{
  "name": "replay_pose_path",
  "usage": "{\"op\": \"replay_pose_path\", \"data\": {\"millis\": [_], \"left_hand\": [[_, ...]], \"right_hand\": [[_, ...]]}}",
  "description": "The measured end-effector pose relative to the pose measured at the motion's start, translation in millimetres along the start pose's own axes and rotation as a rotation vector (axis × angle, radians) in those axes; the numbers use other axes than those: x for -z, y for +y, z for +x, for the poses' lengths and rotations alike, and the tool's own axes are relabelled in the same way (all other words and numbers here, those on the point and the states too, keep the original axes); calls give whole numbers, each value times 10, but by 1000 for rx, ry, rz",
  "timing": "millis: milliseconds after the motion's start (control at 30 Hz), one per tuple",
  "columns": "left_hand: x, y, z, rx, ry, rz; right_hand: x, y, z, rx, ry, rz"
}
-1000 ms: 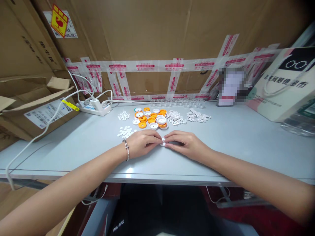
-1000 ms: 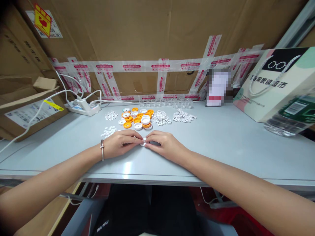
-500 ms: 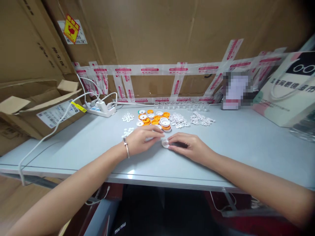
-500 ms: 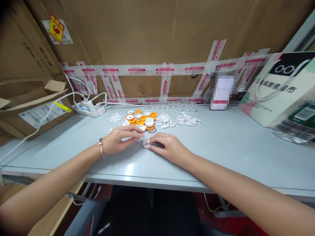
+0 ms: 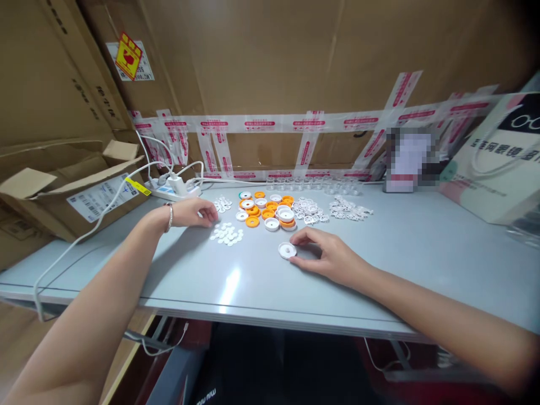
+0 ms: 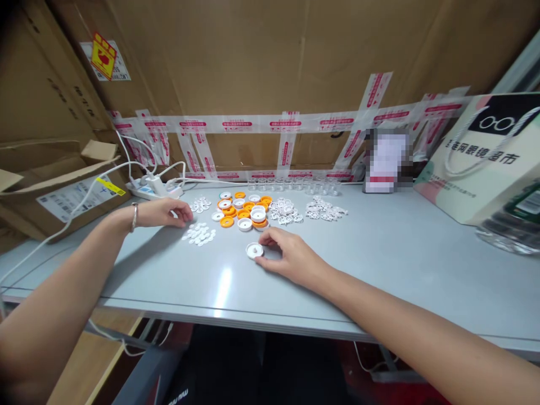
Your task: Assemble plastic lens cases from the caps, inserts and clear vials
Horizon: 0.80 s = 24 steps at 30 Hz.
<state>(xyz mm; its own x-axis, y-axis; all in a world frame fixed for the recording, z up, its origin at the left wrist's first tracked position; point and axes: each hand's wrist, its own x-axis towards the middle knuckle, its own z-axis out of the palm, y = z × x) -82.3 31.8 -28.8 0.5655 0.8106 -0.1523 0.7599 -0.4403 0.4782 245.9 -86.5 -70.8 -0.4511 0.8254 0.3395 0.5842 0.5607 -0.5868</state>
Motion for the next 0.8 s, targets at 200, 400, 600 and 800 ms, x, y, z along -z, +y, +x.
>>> {"op": "replay_pose_path", "data": {"millis": [200,400,600,800], "left_hand": [[-66,23,40,-11,-33,-10],[-106,54,88,-7,-39,-27],[-128,98,78,41,-10,0],[-147,184,39,36,96,268]], "right_hand": [[-3,15,15,-6,-9,-13],[-12,11,30,22,-68,-12],[-10,-17,51,-5,-105,-5],[-1,-22,18,-26,-99,0]]}}
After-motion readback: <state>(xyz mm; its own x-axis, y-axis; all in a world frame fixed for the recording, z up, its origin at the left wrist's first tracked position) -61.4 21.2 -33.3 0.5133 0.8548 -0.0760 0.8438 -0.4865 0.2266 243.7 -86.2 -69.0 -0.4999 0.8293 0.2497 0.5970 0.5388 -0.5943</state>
